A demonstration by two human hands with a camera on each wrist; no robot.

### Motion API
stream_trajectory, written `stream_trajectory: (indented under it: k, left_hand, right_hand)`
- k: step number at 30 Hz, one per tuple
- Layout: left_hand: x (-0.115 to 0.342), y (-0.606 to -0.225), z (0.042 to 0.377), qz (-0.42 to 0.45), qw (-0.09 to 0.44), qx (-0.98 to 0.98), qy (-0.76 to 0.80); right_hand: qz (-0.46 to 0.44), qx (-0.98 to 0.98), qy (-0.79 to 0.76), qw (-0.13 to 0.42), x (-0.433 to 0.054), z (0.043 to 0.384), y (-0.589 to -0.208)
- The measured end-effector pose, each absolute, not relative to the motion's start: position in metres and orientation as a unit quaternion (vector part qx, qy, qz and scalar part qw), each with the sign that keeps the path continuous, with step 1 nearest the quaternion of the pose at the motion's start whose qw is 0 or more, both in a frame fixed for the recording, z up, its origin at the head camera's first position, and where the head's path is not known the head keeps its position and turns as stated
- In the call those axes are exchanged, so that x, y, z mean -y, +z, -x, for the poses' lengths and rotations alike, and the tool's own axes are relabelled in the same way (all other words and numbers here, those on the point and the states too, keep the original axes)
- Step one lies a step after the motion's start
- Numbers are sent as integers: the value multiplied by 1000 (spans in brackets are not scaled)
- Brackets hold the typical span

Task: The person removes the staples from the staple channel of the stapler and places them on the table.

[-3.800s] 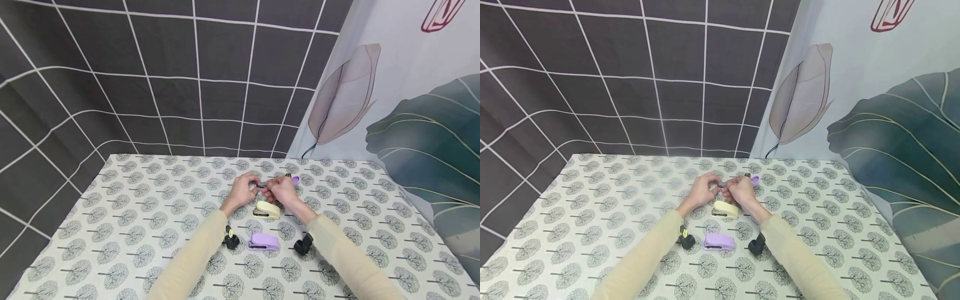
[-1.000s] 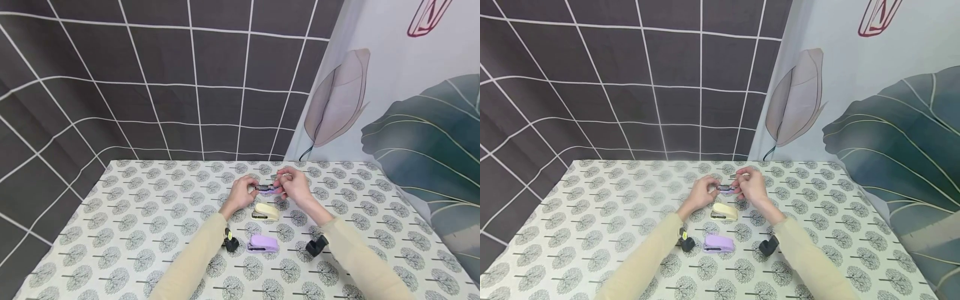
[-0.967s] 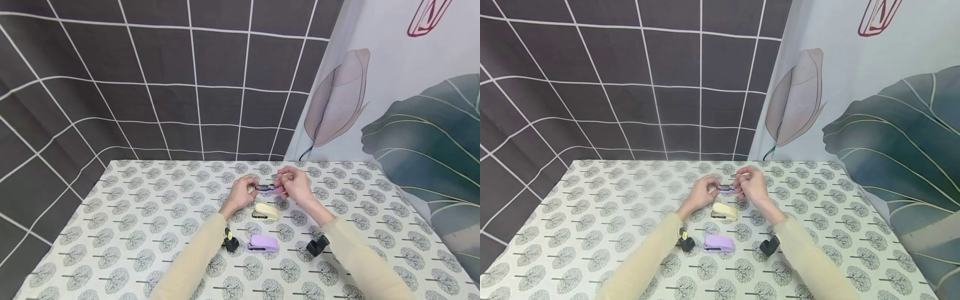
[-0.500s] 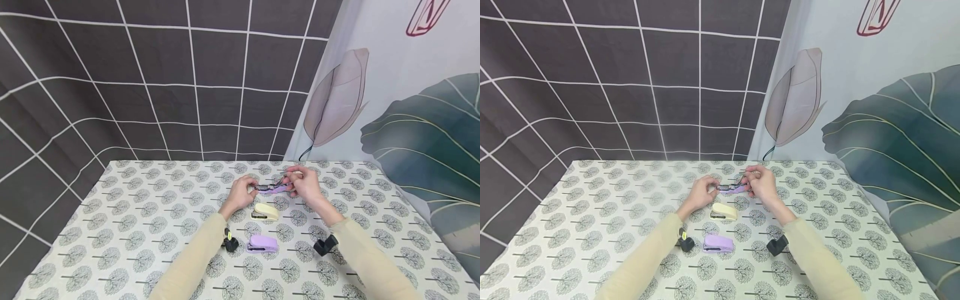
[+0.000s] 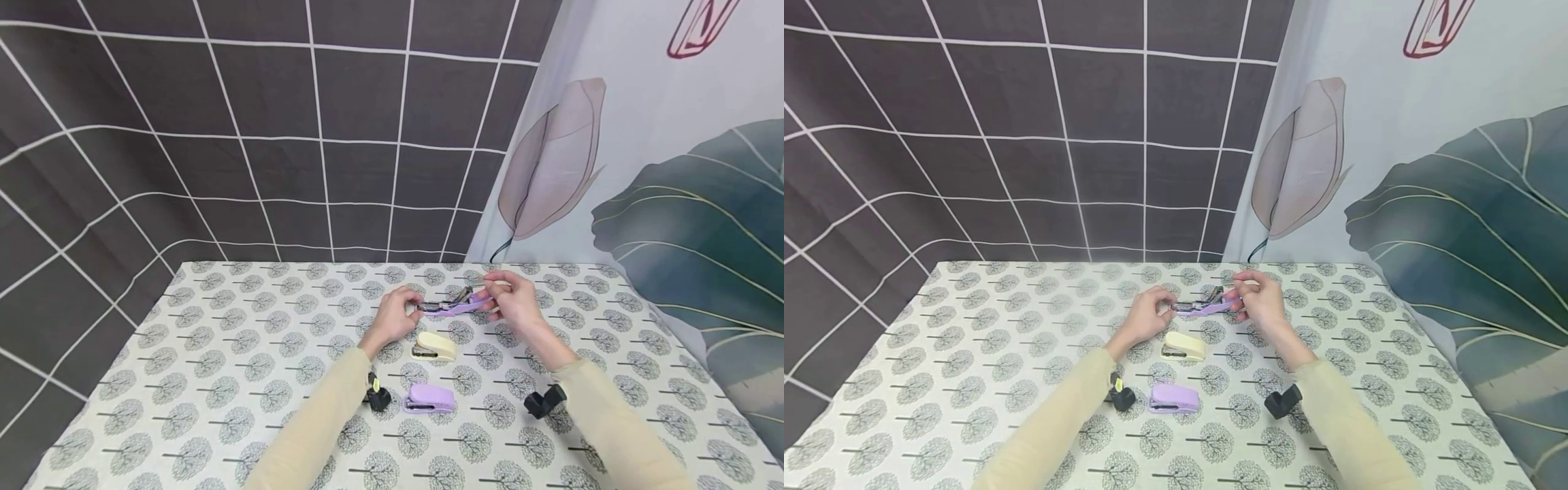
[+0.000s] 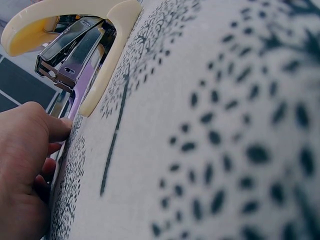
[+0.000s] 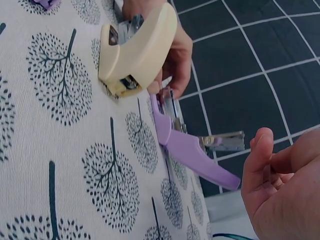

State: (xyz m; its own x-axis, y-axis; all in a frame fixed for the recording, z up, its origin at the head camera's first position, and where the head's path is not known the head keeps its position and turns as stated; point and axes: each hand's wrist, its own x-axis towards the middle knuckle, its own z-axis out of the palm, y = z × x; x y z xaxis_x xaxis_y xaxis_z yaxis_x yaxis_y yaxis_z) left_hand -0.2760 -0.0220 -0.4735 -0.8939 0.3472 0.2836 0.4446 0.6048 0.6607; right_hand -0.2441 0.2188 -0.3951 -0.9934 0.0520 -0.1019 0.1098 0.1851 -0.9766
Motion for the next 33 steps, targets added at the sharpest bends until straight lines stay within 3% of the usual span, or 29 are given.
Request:
stream_trajectory:
  k: [33]
  left_hand:
    - [21,-476,278,215,57,896,-384]
  right_hand:
    - [-105,-769,-630,32,-252,241,-417]
